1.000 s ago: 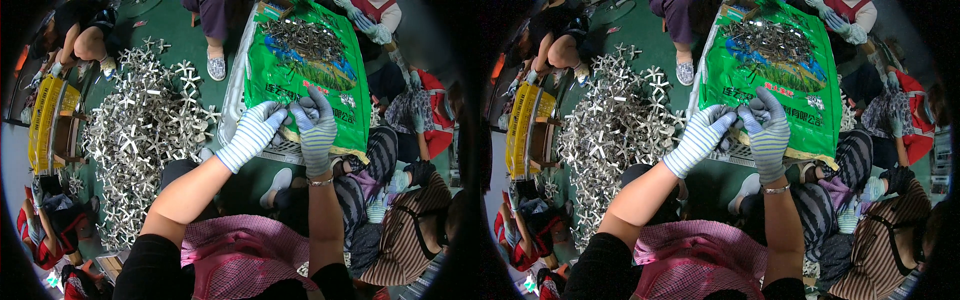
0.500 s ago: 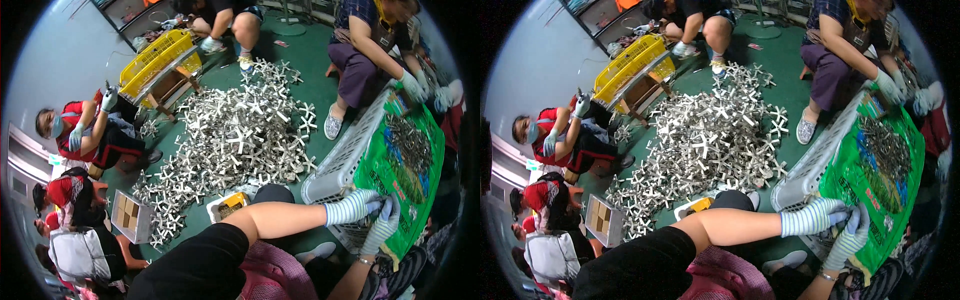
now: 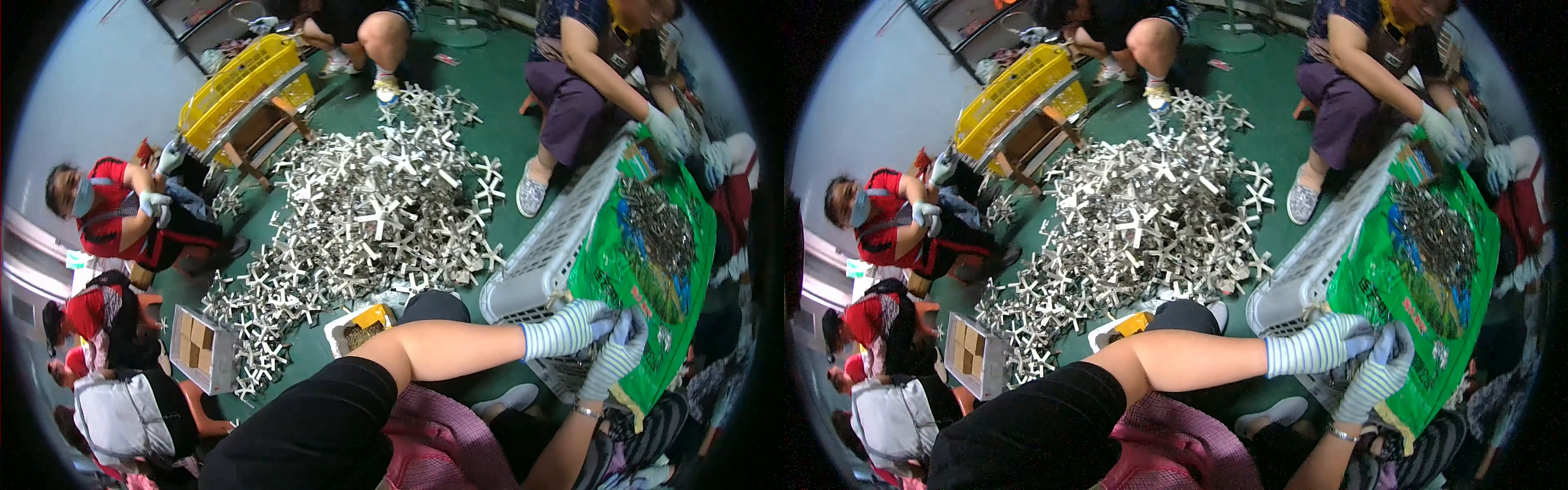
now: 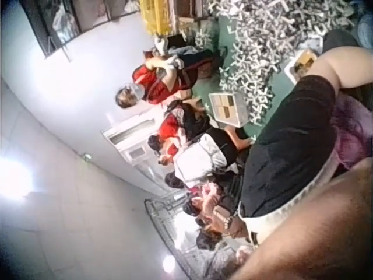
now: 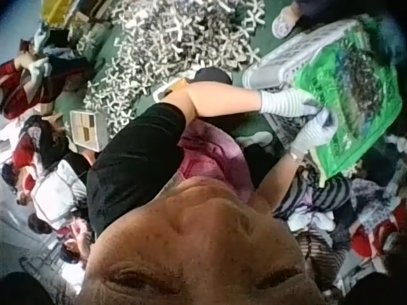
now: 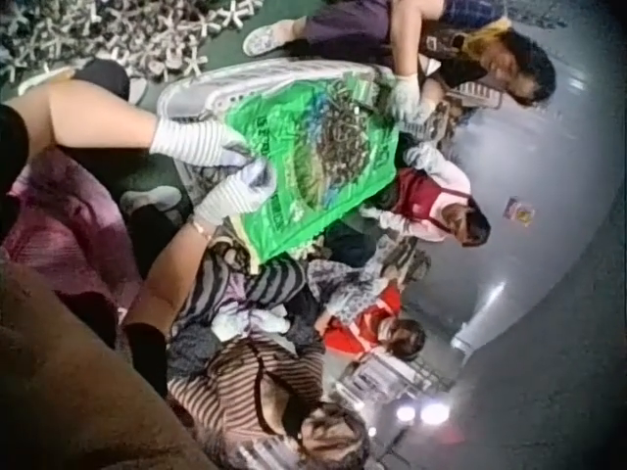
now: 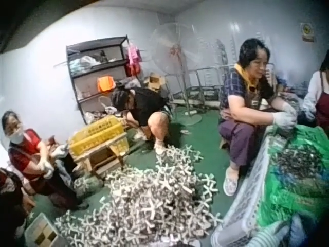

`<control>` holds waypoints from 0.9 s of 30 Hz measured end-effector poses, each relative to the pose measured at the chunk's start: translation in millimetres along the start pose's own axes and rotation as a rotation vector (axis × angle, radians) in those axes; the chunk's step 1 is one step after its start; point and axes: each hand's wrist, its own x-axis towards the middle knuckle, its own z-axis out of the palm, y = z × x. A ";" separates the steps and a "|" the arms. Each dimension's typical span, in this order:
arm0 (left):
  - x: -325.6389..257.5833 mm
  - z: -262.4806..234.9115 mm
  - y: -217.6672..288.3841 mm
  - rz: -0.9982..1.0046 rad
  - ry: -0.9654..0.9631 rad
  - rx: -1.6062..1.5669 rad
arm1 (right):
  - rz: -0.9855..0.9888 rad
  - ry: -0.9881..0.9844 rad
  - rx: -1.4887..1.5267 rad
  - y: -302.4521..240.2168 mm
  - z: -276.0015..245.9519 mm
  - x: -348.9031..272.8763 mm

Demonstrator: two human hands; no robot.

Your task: Inserting small metal pins into white plastic cross-shaped components for assembly.

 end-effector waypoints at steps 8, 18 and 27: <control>-7.8 -31.2 35.6 -0.492 -0.035 -0.218 | -0.016 -0.154 0.014 -8.4 10.4 2.9; 1.3 -38.7 35.6 -0.522 -0.066 -0.220 | -0.095 -0.226 -0.639 34.6 -102.4 83.4; 17.5 1.5 28.2 -0.359 -0.061 -0.387 | -0.488 -0.462 -1.442 152.7 -252.3 105.6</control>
